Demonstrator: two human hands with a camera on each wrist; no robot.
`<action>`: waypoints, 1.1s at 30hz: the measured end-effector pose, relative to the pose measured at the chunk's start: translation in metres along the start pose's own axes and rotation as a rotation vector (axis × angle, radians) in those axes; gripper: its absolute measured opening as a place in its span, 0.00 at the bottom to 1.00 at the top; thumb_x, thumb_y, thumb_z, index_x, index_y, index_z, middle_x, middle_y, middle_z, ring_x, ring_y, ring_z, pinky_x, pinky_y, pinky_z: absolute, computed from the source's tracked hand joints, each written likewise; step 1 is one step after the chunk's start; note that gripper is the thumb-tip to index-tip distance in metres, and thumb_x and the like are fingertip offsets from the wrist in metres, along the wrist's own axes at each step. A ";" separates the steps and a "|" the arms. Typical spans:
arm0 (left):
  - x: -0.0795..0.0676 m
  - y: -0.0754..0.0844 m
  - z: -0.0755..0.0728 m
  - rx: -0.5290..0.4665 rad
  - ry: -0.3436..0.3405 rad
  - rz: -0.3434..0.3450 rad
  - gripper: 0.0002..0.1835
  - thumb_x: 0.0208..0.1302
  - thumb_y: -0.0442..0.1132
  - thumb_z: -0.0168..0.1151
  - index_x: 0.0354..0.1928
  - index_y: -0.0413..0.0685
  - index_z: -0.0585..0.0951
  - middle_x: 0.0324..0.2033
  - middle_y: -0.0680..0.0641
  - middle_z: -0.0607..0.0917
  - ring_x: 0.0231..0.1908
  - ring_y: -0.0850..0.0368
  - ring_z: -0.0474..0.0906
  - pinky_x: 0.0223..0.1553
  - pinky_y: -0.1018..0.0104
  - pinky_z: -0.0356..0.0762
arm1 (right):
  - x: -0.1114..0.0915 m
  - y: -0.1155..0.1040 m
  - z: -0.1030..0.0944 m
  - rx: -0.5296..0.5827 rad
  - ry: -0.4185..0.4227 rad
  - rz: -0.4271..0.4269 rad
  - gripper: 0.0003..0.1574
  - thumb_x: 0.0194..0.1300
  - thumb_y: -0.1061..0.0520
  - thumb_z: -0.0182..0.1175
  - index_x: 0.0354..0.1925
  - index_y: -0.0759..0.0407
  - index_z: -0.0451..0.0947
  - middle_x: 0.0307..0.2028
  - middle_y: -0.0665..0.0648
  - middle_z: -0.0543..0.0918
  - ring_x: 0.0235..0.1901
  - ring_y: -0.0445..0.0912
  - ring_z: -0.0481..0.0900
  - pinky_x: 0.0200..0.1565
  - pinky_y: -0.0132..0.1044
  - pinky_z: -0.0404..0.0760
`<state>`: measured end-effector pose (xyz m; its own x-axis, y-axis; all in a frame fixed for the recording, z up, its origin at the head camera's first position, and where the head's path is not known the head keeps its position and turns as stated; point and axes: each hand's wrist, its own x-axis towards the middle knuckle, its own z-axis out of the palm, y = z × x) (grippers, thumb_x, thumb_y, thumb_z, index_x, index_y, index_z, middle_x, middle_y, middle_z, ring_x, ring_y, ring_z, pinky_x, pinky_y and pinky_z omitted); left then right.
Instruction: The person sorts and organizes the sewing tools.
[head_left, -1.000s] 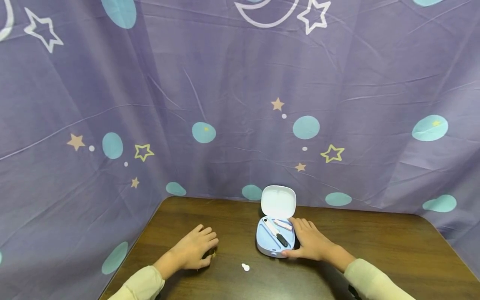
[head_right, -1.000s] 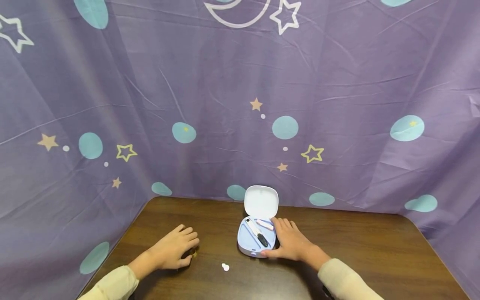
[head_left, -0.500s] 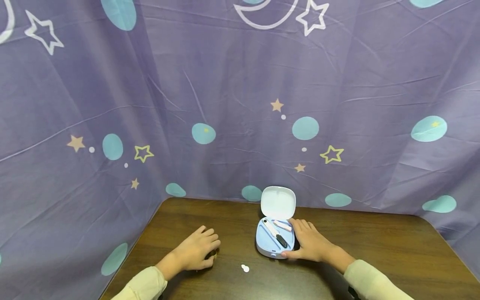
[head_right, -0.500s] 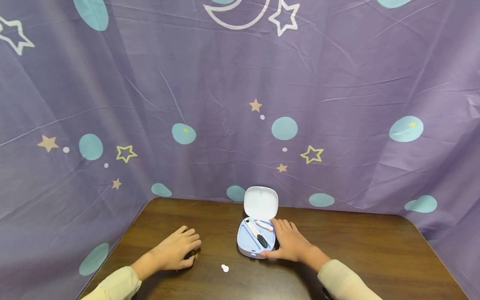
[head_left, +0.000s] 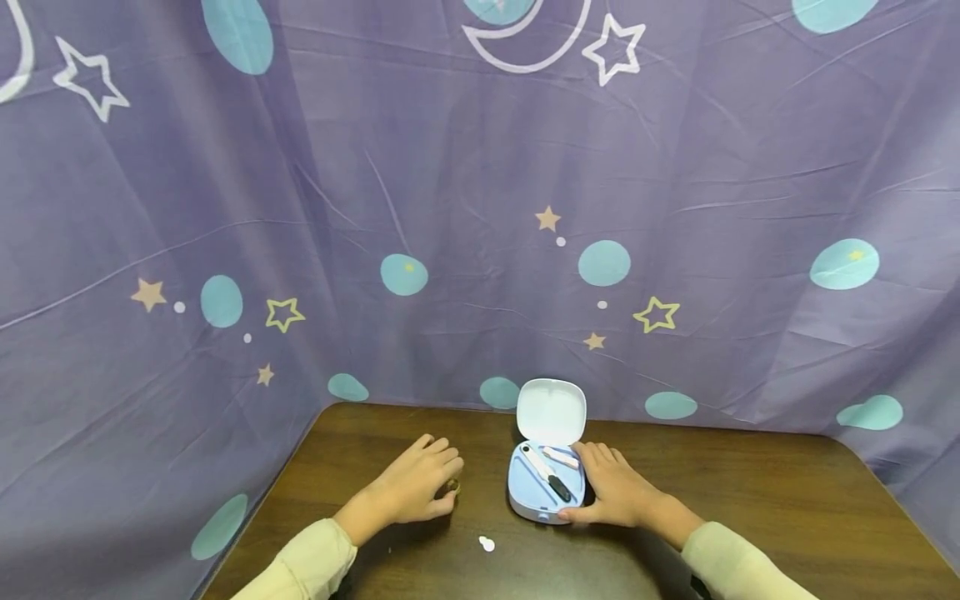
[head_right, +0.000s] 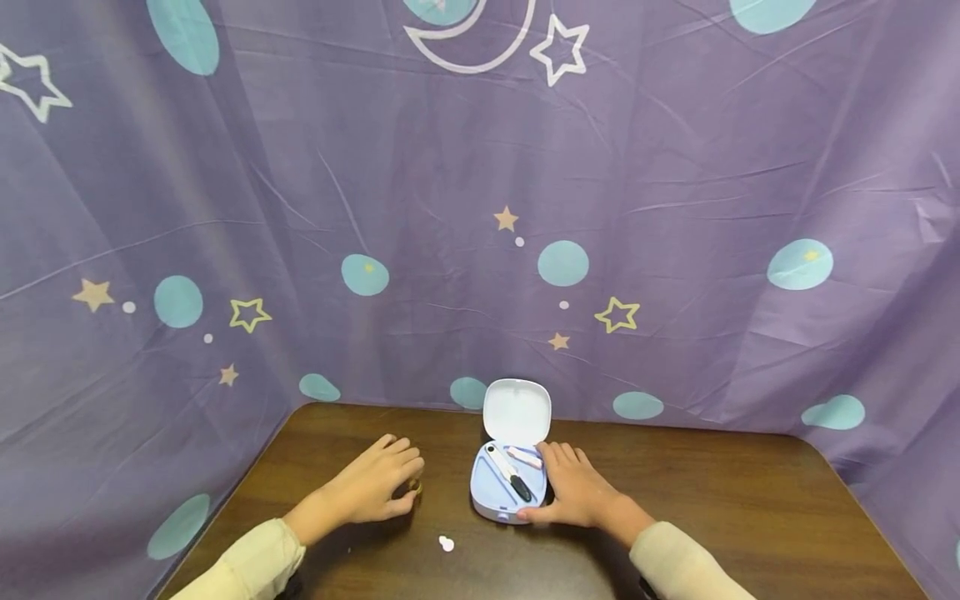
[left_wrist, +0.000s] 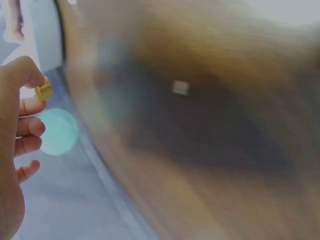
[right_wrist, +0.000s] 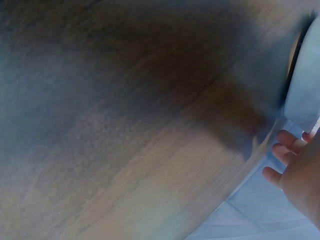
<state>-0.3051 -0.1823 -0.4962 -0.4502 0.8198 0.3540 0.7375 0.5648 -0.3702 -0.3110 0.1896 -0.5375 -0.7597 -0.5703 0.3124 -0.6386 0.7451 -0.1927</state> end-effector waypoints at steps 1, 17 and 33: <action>0.006 0.000 -0.001 -0.003 0.011 0.002 0.14 0.53 0.52 0.67 0.35 0.56 0.75 0.32 0.57 0.77 0.38 0.57 0.73 0.46 0.60 0.70 | 0.000 0.000 -0.001 -0.001 0.001 -0.001 0.66 0.50 0.15 0.61 0.66 0.63 0.66 0.53 0.58 0.77 0.55 0.51 0.74 0.55 0.54 0.74; 0.107 0.012 -0.017 -0.029 0.070 0.073 0.13 0.61 0.52 0.67 0.36 0.55 0.75 0.30 0.58 0.75 0.36 0.59 0.70 0.44 0.64 0.67 | -0.001 0.000 -0.002 0.026 -0.020 -0.022 0.65 0.51 0.16 0.62 0.66 0.62 0.66 0.53 0.56 0.76 0.54 0.48 0.74 0.53 0.52 0.75; 0.154 0.043 0.001 0.047 -0.029 0.158 0.14 0.64 0.58 0.63 0.41 0.58 0.80 0.35 0.60 0.83 0.41 0.60 0.75 0.47 0.64 0.71 | -0.001 0.000 -0.006 -0.009 -0.023 -0.027 0.64 0.51 0.16 0.61 0.66 0.60 0.66 0.53 0.55 0.76 0.54 0.48 0.74 0.52 0.52 0.76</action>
<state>-0.3429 -0.0317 -0.4585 -0.3451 0.9010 0.2631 0.7762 0.4315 -0.4597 -0.3096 0.1921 -0.5320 -0.7449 -0.5978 0.2962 -0.6578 0.7322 -0.1765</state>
